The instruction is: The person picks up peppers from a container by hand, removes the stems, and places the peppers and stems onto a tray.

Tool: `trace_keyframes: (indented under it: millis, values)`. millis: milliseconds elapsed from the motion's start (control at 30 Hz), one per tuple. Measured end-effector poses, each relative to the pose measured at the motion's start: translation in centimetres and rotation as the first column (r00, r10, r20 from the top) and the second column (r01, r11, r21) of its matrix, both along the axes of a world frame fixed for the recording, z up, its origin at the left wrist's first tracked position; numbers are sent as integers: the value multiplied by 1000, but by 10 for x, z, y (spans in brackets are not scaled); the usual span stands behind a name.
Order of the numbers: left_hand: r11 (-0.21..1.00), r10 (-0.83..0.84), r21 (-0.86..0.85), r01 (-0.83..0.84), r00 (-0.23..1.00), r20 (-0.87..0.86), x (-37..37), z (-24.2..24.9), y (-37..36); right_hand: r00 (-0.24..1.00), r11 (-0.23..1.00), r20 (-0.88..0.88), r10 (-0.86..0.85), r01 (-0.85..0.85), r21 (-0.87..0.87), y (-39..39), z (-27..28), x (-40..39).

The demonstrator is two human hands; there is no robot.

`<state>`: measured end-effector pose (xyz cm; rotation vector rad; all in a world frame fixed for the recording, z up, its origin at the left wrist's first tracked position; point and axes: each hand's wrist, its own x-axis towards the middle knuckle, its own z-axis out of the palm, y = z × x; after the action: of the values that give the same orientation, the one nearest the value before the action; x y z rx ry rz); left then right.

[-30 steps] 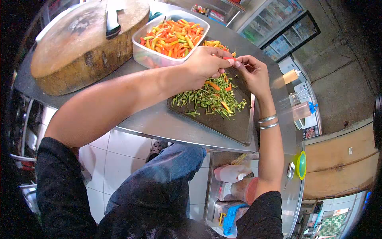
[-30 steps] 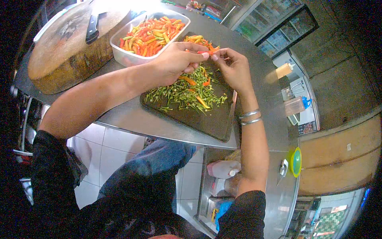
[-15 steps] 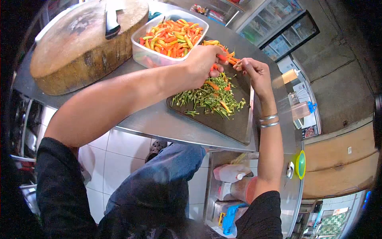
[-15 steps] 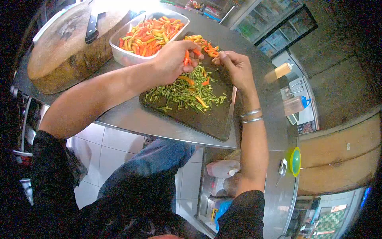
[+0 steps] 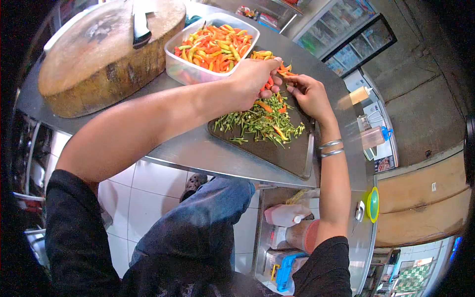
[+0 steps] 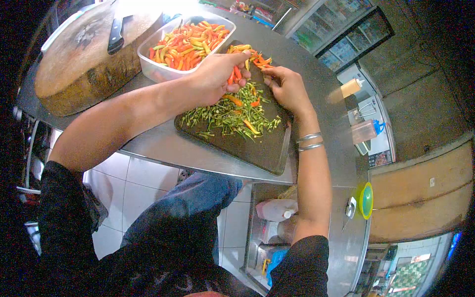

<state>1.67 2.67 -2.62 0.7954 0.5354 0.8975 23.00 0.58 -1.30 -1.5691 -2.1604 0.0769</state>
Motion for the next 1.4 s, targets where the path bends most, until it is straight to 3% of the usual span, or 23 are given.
trace_keyframes:
  millis: [67,133,167,233,267,367,467,600,700,967,1100,1300,1367,1400]
  values:
    - [1000,-1,23,2,1000,-25,-1,0,0,1000,1000,5,-16,16,-12,2,-2,3]
    - [999,-6,37,7,1000,-30,-2,0,-1,956,993,-276,102,-82,84,7,-6,5]
    - [999,-9,49,11,999,-35,-2,0,-1,956,993,-276,104,-83,85,7,-7,8]
    - [996,-21,85,26,998,-59,-2,-3,-1,629,985,-765,137,-169,38,-1,1,-3]
    - [992,-35,121,45,996,-84,-1,-4,0,567,975,-803,184,-210,76,-2,2,-7]
    - [965,-154,203,164,986,-67,-2,4,-9,643,976,-738,204,-192,102,-2,1,-9]
    - [941,-80,320,111,991,-109,0,-1,-7,686,980,-701,195,-160,116,-6,3,-18]
    - [943,-62,322,85,995,-83,-2,0,-7,668,980,-725,169,-190,53,-2,-2,-12]
    - [948,-26,315,49,997,-76,-1,1,-8,732,979,-662,162,-205,13,-3,0,-10]
    - [972,-140,197,132,990,27,0,-2,0,686,936,-693,221,-348,-47,-7,2,-10]
    - [987,-69,150,58,995,74,-4,3,-3,660,945,-723,202,-326,-34,-7,4,-10]
    - [996,-82,48,78,992,98,-2,-4,6,792,986,-589,162,-160,56,0,5,-1]
    - [997,-71,28,69,993,89,-4,-2,4,919,987,-383,-89,134,91,11,-3,16]
    - [997,-73,29,71,993,89,-4,-1,3,919,987,-384,-90,135,92,12,-6,20]
